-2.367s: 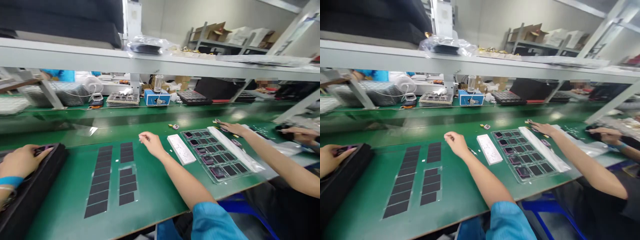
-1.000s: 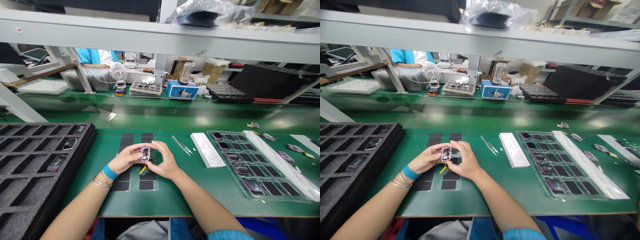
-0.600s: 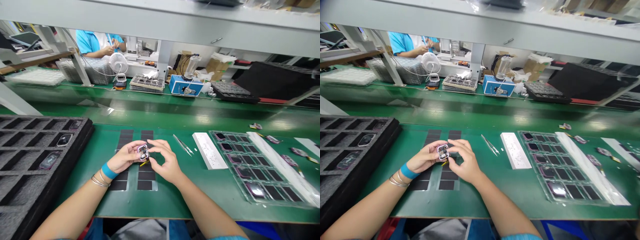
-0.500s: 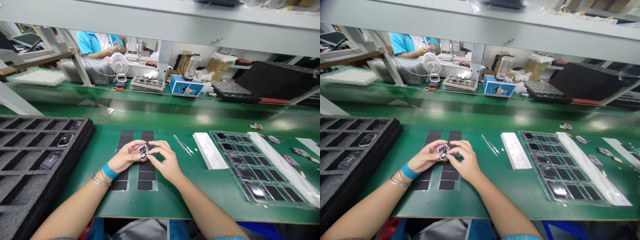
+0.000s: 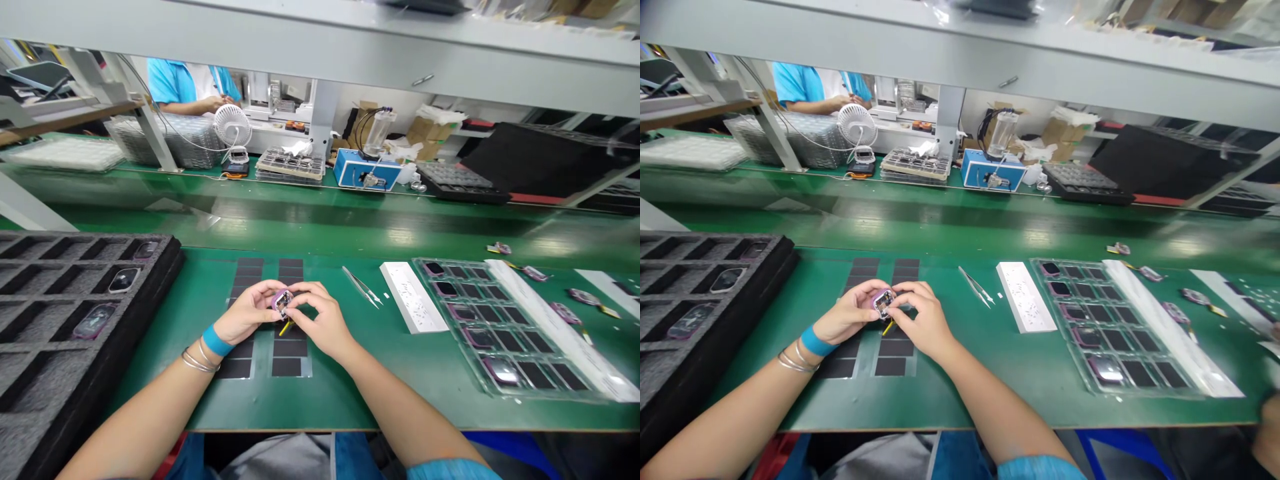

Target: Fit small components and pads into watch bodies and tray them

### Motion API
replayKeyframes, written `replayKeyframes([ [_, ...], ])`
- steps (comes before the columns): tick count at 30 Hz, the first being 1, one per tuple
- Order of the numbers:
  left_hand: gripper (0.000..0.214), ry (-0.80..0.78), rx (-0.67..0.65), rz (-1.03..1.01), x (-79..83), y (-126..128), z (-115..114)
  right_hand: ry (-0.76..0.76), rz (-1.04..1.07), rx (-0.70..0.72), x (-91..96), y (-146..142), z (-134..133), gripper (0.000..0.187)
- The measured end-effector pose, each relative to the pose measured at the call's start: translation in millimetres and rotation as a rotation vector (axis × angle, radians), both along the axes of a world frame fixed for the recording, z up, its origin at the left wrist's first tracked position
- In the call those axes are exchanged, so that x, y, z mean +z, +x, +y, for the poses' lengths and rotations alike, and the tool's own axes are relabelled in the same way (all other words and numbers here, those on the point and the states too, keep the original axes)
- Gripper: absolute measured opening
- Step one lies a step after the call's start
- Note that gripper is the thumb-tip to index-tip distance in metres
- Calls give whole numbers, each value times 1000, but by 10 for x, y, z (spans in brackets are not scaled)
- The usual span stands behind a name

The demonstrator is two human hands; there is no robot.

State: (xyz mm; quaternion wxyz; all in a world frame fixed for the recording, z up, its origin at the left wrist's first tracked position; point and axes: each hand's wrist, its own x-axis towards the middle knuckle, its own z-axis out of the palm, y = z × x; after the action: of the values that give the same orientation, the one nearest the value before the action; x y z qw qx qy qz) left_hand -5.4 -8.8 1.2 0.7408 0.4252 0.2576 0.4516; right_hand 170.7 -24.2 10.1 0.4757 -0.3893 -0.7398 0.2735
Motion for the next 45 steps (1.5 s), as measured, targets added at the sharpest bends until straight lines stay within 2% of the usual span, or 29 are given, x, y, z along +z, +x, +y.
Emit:
replayKeyframes([
  [6, 41, -57, -2, -1, -16, 27, -10, -12, -66, -3, -34, 11, -2, 7],
  [11, 41, -112, 28, 15, -22, 32, -26, 187, -163, -68, 99, 49, 21, 5],
  [13, 41, -133, 44, 20, -36, 17, -24, 304, -163, -214, 204, 236, 102, 6],
  [15, 40, -155, 49, 18, -55, 1, -16, 355, -155, -491, 295, 585, 205, 9],
  [17, 40, -173, 45, -3, -69, -5, -6, 233, -204, -815, 337, 1048, 305, 10],
  [19, 42, -187, 36, -35, -76, -1, 4, -93, -310, -1059, 319, 1507, 394, 5],
  [21, 45, -201, 30, -67, -79, 11, 13, -414, -406, -1141, 268, 1818, 465, 5],
  [22, 45, -207, 30, -81, -80, 16, 15, -493, -426, -1160, 245, 1882, 490, 7],
  [23, 45, -213, 31, -94, -80, 22, 17, -502, -415, -1155, 231, 1875, 505, 9],
  [25, 42, -220, 28, -113, -80, 30, 14, -355, -300, -1049, 225, 1655, 501, 11],
  [27, 42, -223, 1, -123, -80, 39, 7, -179, -119, -770, 223, 1227, 437, 13],
  [30, 42, -224, -68, -115, -87, 54, -4, -152, 57, -276, 165, 498, 231, 13],
  [32, 42, -227, -94, -111, -97, 63, -11, -72, 64, -136, 104, 148, 72, 7],
  [34, 42, -226, -112, -119, -103, 68, -18, 68, 33, -137, 65, -29, -46, 7],
  [37, 44, -213, -153, -133, -98, 71, -34, 231, -10, -181, 63, -57, -112, 9],
  [41, 45, -205, -189, -105, -94, 82, -57, 271, -31, -150, 65, 5, -94, 9],
  [45, 45, -194, -218, -81, -119, 96, -59, 318, -148, -130, 9, 12, -80, 11],
])
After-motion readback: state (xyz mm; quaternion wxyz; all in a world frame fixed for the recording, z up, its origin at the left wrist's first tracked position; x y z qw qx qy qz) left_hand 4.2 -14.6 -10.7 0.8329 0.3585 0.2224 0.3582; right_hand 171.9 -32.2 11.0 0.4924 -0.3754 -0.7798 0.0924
